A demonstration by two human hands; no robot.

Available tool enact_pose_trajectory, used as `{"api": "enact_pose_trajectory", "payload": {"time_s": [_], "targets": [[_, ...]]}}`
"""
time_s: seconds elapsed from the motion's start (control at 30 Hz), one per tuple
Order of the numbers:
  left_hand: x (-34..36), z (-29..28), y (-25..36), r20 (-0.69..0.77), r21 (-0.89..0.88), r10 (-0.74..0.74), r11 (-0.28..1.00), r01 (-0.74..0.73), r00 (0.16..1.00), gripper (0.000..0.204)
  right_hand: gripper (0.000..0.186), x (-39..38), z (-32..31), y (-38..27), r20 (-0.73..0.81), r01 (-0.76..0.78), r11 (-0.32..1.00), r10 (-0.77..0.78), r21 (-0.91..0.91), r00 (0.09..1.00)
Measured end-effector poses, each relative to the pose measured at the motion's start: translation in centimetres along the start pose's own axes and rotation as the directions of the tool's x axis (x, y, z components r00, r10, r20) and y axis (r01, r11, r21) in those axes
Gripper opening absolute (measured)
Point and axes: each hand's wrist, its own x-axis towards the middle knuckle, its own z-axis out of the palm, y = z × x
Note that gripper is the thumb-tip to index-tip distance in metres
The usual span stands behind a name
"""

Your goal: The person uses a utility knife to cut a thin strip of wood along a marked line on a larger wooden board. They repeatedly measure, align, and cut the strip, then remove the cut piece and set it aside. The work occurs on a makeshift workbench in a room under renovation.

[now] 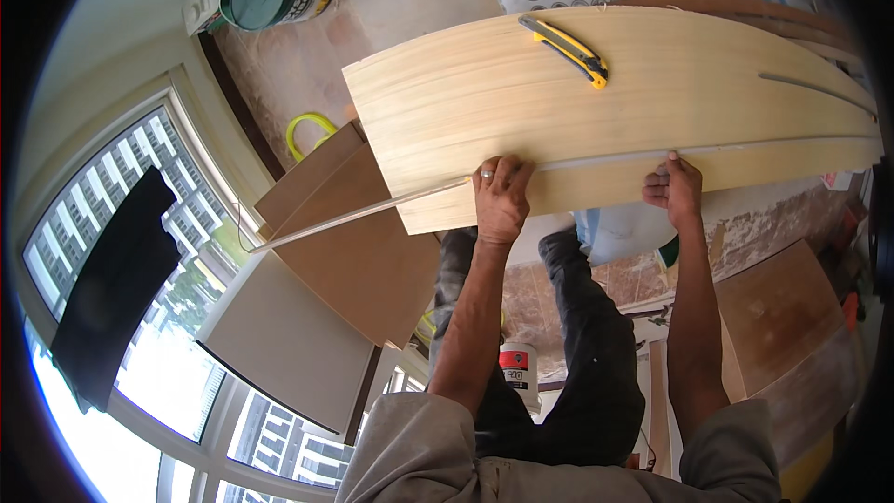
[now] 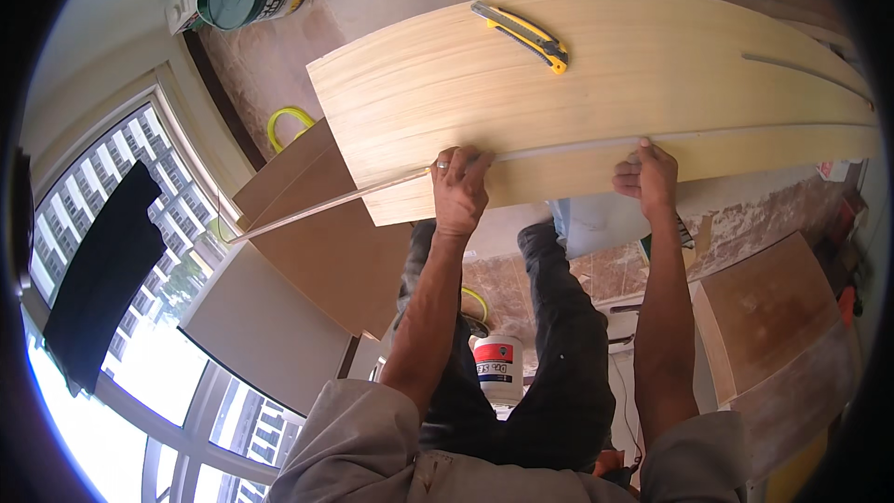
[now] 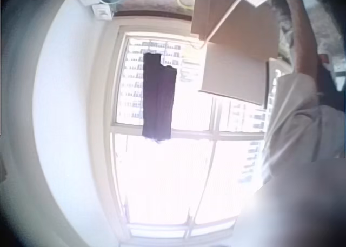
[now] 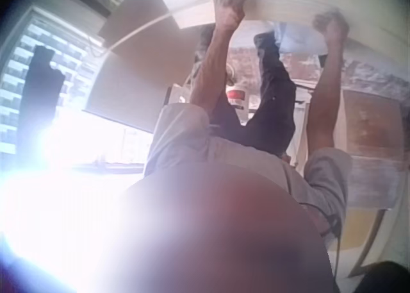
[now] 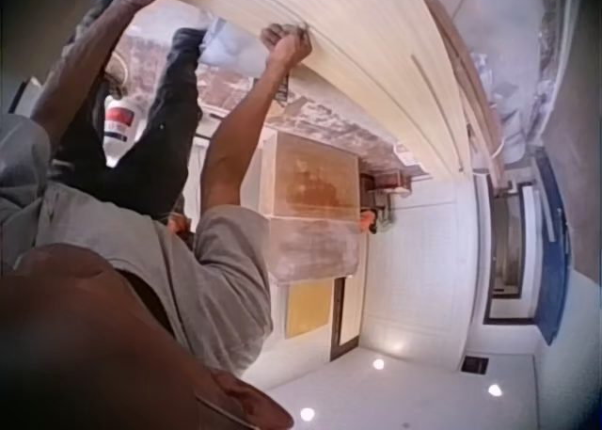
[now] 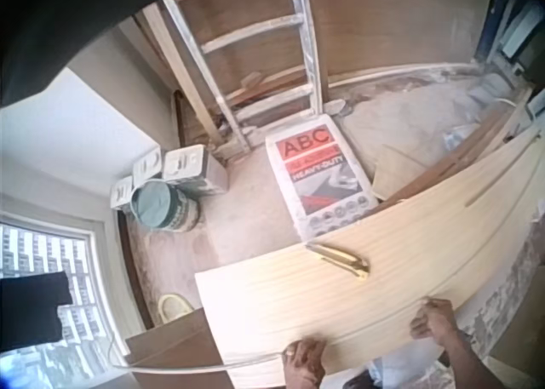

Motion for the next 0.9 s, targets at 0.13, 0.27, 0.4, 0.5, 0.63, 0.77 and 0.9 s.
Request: {"api": "enact_pose_trajectory", "payload": {"time_s": [0.13,0.27,0.4,0.5,0.63,0.77,0.9], "targets": [[0.3,0.3,0.3,-0.011,-0.056,-0.001,0.998,0.000,1.000,0.028,0.039,-0.2,-0.5,0.0,-0.015,0.008,1.000,-0.008,0.005,1.000],[-0.6,0.8,-1.6,0.075,-0.085,0.016,0.996,-0.009,0.997,0.028,0.033,0.0,0.0,1.6,-0.028,0.143,0.990,-0.143,0.003,0.989],[0.2,0.6,-0.4,0.069,-0.071,0.026,0.997,-0.022,0.997,0.025,0.012,3.0,-1.4,4.2,-0.259,0.557,0.793,-0.499,0.248,0.827],[0.3,0.5,-0.5,0.073,-0.032,0.025,0.999,-0.023,0.997,0.027,0.019,3.9,-2.4,3.6,-0.441,0.721,0.673,-0.603,0.168,0.665],[0.5,1.1,-0.1,0.094,-0.046,0.033,0.999,-0.028,0.995,0.028,0.019,4.8,-4.9,2.8,-0.468,0.701,0.706,-0.655,-0.099,0.594],[0.6,0.5,-0.7,0.107,-0.058,0.022,0.998,-0.016,0.994,0.030,0.027,2.1,-3.5,1.2,-0.190,0.415,0.876,-0.464,-0.247,0.865],[1.2,0.0,-0.9,0.143,-0.125,0.039,0.992,-0.021,0.989,0.028,0.043,-2.3,1.3,1.1,0.190,0.183,0.969,-0.150,-0.167,0.970]]}}
